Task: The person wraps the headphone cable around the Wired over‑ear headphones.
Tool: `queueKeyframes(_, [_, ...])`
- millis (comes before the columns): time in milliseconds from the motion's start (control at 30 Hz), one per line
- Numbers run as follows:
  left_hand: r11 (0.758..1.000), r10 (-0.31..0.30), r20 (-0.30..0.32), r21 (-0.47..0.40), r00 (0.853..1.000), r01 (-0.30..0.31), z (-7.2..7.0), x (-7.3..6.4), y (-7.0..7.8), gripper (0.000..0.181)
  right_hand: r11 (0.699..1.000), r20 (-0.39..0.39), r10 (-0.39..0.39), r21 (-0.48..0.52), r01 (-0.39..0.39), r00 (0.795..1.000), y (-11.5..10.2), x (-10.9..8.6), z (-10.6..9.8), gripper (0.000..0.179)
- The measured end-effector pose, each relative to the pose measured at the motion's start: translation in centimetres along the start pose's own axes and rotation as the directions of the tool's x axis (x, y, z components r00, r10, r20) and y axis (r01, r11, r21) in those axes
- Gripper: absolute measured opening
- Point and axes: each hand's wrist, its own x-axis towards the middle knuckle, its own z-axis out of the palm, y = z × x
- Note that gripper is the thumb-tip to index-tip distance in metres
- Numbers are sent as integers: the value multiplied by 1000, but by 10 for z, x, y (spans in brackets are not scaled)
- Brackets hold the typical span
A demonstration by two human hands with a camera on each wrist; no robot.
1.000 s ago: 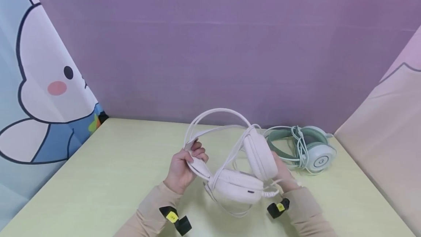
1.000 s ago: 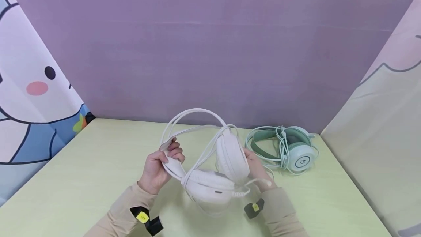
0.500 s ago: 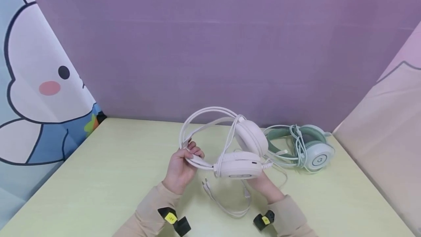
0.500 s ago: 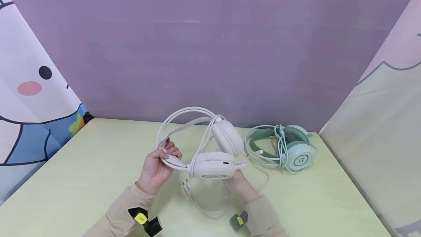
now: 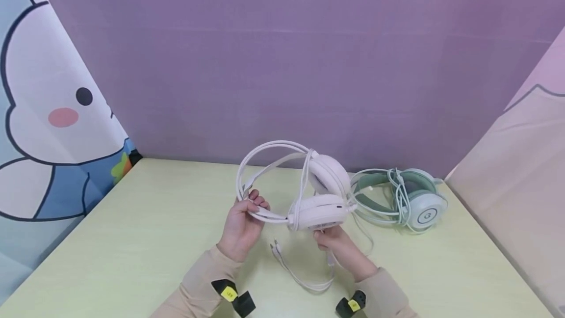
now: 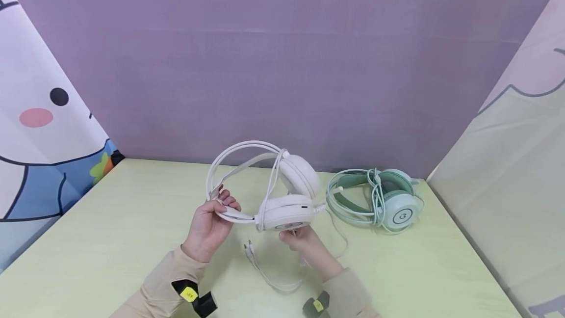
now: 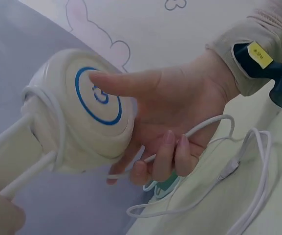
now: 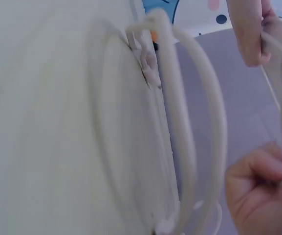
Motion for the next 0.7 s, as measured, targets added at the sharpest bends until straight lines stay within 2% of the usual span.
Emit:
queueKeyframes(100, [1000, 24, 0, 19, 1000, -24, -1, 0, -2, 52, 992, 57, -51, 121, 44, 997, 2, 5, 4, 29])
queueKeyframes(267, [997, 36, 41, 64, 999, -39, -5, -1, -7, 55, 946, 102, -5, 322, -29, 995, 4, 8, 8, 32])
queueKeyframes(333, [992, 39, 79, 116, 996, -48, -5, -2, -11, 55, 919, 91, -15, 394, -22, 996, 4, 6, 8, 31])
queueKeyframes(467, [972, 38, 171, 223, 985, -76, -7, -4, -18, 56, 862, 40, -124, 500, 88, 991, 2, 2, 9, 31])
queueKeyframes(567, [950, 25, 220, 299, 975, -92, -8, -5, -21, 57, 824, -13, -175, 545, 154, 984, -1, 1, 9, 27])
queueKeyframes(633, [932, 15, 230, 350, 973, -97, -8, -6, -20, 56, 810, -42, -194, 557, 184, 980, -2, 0, 8, 23])
queueKeyframes(700, [912, 1, 212, 400, 977, -88, -8, -6, -16, 52, 804, -59, -209, 557, 206, 976, -2, 0, 7, 19])
